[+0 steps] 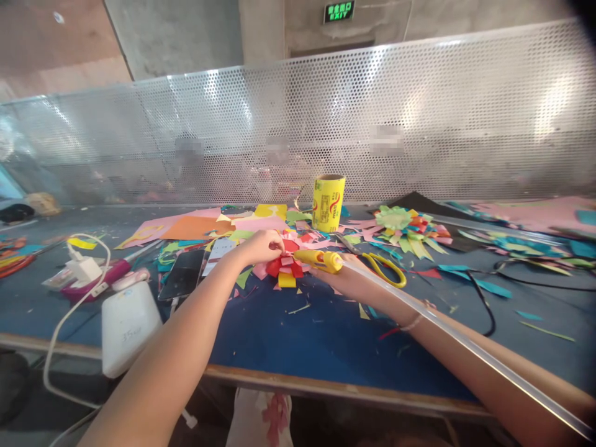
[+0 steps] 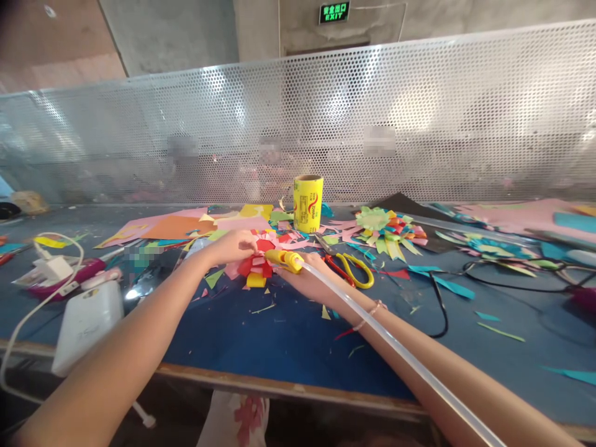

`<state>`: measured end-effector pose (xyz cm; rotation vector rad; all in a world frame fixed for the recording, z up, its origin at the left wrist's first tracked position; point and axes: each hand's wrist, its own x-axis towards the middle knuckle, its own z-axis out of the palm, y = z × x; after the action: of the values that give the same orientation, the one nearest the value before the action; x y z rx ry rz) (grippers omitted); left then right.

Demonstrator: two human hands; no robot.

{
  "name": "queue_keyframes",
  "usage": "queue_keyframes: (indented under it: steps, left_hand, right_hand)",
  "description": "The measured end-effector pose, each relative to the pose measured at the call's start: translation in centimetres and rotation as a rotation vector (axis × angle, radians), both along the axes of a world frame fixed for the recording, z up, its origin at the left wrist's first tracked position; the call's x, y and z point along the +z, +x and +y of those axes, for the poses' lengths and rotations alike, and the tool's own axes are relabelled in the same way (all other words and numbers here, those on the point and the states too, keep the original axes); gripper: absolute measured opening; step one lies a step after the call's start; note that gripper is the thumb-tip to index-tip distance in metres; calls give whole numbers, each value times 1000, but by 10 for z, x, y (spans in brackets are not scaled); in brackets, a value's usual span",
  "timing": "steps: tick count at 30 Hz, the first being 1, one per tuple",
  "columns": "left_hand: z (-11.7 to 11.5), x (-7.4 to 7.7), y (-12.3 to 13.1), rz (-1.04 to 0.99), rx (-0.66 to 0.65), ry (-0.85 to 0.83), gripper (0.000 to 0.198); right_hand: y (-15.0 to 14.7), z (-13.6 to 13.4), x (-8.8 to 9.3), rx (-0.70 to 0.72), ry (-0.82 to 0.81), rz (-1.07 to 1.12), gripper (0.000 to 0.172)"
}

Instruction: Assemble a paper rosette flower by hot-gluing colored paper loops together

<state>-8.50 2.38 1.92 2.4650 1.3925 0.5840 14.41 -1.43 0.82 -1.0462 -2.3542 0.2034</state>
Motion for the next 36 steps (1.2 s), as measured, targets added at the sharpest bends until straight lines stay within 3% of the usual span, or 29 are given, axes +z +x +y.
queue_keyframes:
  steps: [5,14,24,30,36]
  left_hand:
    - [0,0,0,-12,-2,-1,16]
    - [3,-4,-2,28,-17,-12,18]
    - [3,-5,2,-159,26,-9,9]
    - [4,-5,2,-71,-49,2,14]
    - [4,-5,2,-2,-77,6,16]
  right_hand:
    - [3,3,1,-4,-24,3,35]
    - [4,5,1,-90,-62,7,29]
    - [6,5,3,-105,-70,-6,26]
    - [6,4,5,-176,-40,-35,21]
    - [7,7,2,-142,17,-21,21]
